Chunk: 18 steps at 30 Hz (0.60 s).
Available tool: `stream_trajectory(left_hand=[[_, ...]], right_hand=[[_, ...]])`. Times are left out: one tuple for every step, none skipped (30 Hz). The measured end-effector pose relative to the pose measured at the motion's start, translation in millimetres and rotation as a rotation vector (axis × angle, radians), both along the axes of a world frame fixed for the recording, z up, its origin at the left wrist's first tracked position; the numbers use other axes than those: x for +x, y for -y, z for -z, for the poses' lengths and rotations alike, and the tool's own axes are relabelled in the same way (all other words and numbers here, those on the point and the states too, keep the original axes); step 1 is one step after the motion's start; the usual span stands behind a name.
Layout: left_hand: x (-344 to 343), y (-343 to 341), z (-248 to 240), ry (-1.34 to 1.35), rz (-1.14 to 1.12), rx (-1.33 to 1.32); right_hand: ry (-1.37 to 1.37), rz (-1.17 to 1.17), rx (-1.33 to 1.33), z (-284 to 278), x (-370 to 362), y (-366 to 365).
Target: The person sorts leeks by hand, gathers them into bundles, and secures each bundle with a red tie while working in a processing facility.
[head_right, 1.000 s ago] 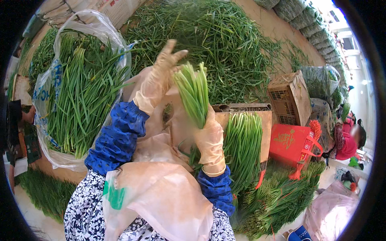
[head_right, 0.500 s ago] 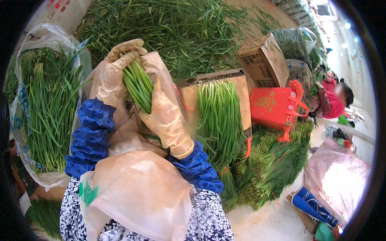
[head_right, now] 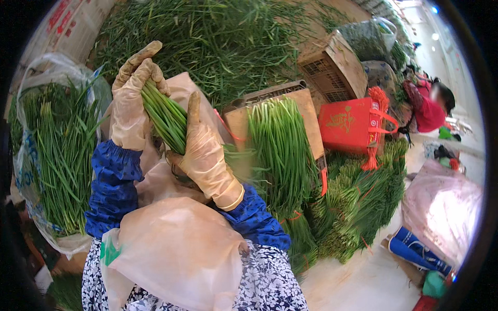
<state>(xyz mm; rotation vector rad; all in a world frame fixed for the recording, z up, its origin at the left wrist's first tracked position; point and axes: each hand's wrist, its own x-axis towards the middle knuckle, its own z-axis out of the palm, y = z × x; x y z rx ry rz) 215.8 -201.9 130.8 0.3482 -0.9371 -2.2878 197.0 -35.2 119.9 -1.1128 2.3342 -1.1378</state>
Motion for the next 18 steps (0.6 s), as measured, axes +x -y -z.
stream_trajectory(left_hand=[[-6,-6,-7,-0.020,0.017,-0.013],[-14,-11,-14,-0.040,0.036,-0.026],[-21,-14,-18,-0.102,0.118,-0.044],[-31,-18,-24,-0.123,0.178,-0.030],[-43,-23,-26,-0.134,0.241,-0.012],[-54,-31,-29,-0.145,0.307,0.009],[-65,-41,-40,-0.101,0.409,0.041],[-75,-51,-58,-0.103,0.386,-0.002],[-91,-47,-53,-0.128,0.387,-0.159],[-114,-51,-43,-0.159,0.406,-0.295],[-134,-74,-37,-0.086,0.440,-0.401],[-153,-97,-29,-0.117,0.470,-0.602],[-172,-130,-17,-0.115,0.418,-0.739],[-177,-165,-12,-0.061,0.517,-0.688],[-187,-190,-8,-0.029,0.447,-1.081],[-201,-196,-5,0.118,0.416,-1.508],[-216,-233,31,0.038,0.417,-1.685],[-219,-255,58,-0.061,0.383,-1.858]], right_hand=[[0.058,0.034,-0.020,4,-3,-5],[0.116,0.068,-0.042,6,-6,-11],[0.175,0.105,-0.053,6,-10,-20],[0.235,0.138,-0.069,4,-13,-25],[0.306,0.175,-0.072,-2,-18,-33],[0.377,0.215,-0.077,-11,-24,-45],[0.528,0.297,-0.068,-27,-31,-68],[0.424,0.283,-0.113,-22,-39,-103],[0.468,0.373,0.035,-57,-46,-124],[0.457,0.552,0.080,-85,-50,-158],[0.463,0.742,0.112,-106,-56,-196],[0.347,0.823,0.176,-115,-67,-236],[0.299,0.834,0.034,-125,-75,-277],[0.185,0.827,-0.039,-129,-83,-293],[0.092,0.864,0.120,-128,-98,-326],[-0.101,0.717,0.276,-130,-119,-335],[-0.126,0.791,0.441,-106,-127,-355],[-0.171,0.847,0.600,-89,-130,-366]])
